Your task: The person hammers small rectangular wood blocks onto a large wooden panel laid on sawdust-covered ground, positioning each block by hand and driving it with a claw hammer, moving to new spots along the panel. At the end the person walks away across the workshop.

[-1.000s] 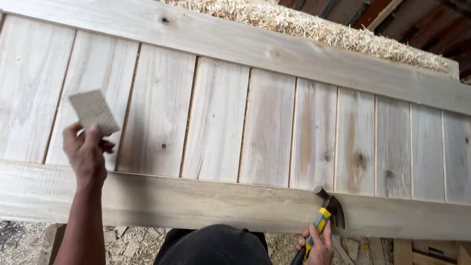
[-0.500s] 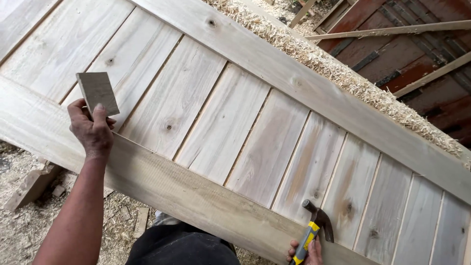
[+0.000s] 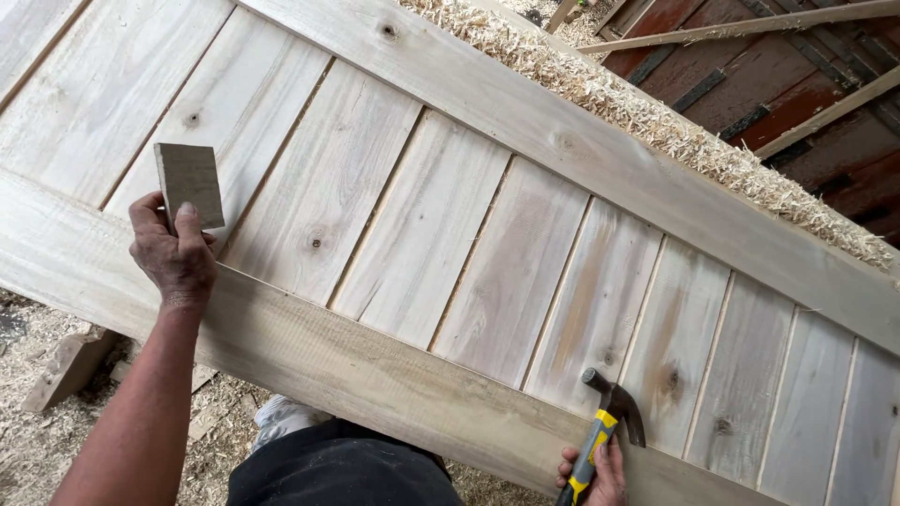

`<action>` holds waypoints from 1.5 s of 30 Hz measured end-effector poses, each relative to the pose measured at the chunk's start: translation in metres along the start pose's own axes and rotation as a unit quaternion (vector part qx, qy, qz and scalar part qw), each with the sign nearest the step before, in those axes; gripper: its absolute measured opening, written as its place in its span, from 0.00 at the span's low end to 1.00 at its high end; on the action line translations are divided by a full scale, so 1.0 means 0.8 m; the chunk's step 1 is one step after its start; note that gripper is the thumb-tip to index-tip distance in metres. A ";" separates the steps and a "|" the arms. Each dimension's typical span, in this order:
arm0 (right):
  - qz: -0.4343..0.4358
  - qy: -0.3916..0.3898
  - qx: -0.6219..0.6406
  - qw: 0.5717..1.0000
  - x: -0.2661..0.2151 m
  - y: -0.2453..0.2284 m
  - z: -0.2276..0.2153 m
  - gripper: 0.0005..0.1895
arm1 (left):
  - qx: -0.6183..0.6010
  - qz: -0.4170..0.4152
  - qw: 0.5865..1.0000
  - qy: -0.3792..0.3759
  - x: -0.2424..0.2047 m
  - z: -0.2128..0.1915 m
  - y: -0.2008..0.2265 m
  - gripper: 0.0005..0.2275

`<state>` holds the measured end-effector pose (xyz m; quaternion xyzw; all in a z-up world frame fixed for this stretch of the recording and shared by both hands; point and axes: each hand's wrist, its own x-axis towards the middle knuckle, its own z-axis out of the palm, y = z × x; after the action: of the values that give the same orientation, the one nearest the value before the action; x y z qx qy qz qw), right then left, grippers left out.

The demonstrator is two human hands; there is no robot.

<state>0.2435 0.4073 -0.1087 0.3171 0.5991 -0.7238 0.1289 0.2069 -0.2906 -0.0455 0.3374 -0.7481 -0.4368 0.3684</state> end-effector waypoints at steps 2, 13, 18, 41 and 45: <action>-0.018 0.043 -0.030 0.998 -0.010 -0.004 0.013 0.30 | -0.009 -0.011 1.000 -0.008 0.005 -0.001 0.002 0.12; -0.069 -0.089 0.062 0.992 -0.048 0.001 0.052 0.31 | -0.105 -0.056 0.989 -0.085 0.024 -0.031 -0.003 0.12; -0.070 -0.178 0.072 0.979 -0.013 0.004 0.083 0.30 | -0.162 -0.121 0.974 -0.105 0.034 -0.050 0.007 0.13; -0.542 -0.194 -0.508 0.641 -0.148 -0.320 0.724 0.31 | 0.013 -0.052 0.987 -0.154 0.213 0.202 0.029 0.13; -0.744 -0.309 -0.406 0.432 -0.107 -0.349 0.885 0.28 | 0.011 -0.050 0.988 -0.143 0.219 0.206 0.022 0.13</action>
<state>-0.0643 -0.2114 0.2206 -0.5846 0.7486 -0.2634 -0.1685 -0.0235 -0.3616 -0.0421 0.3126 -0.7802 -0.4896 0.2320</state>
